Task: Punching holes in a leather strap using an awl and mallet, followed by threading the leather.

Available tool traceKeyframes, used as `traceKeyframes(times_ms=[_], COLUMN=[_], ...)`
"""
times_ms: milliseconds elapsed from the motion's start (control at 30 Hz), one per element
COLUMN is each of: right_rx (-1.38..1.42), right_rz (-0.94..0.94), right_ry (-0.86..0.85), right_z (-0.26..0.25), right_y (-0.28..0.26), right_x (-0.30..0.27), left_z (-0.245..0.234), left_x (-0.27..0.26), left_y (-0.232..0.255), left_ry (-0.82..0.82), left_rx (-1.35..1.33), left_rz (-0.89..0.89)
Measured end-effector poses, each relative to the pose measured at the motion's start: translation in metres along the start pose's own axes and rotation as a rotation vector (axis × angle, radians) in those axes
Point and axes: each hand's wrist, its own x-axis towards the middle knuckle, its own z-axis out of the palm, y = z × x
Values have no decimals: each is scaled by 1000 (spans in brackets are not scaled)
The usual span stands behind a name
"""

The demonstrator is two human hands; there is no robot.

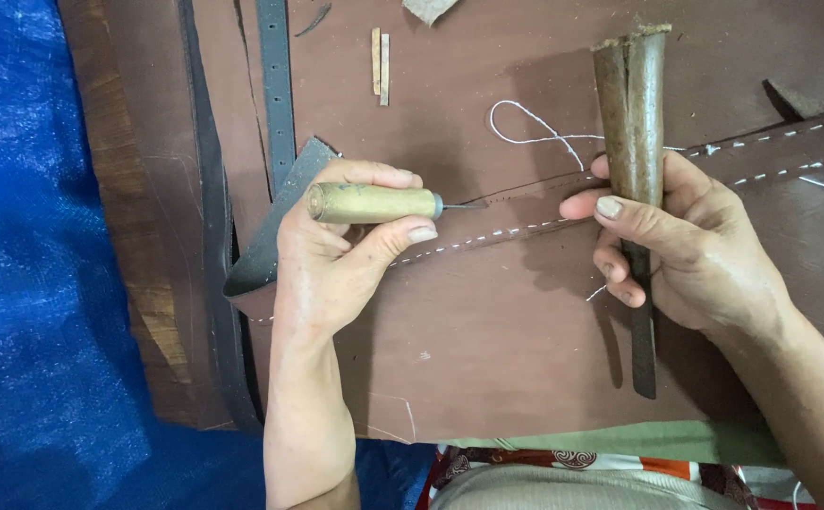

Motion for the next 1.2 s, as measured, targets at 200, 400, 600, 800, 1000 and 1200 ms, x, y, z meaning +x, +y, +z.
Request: traceKeyframes(times_ms=[200,400,600,800,1000,1200], right_rx=[-26,-23,-11,-22,-8,-36], right_rz=[17,-15,10,1,-1,31], right_ry=[23,-12,1,-9,-7,23], right_z=[2,-1,0,-2,0,1], right_y=[-2,0,-1,1,0,-1], right_x=[0,0,0,1,-1,-1], left_z=[0,-1,1,0,3,19], left_x=[0,0,0,0,0,-4], left_y=[2,-1,2,2,5,24], left_ry=[12,14,12,12,12,54], left_rx=[-11,-15,17,25,63,376], left_rz=[-31,-16,-12,-8,-8,49])
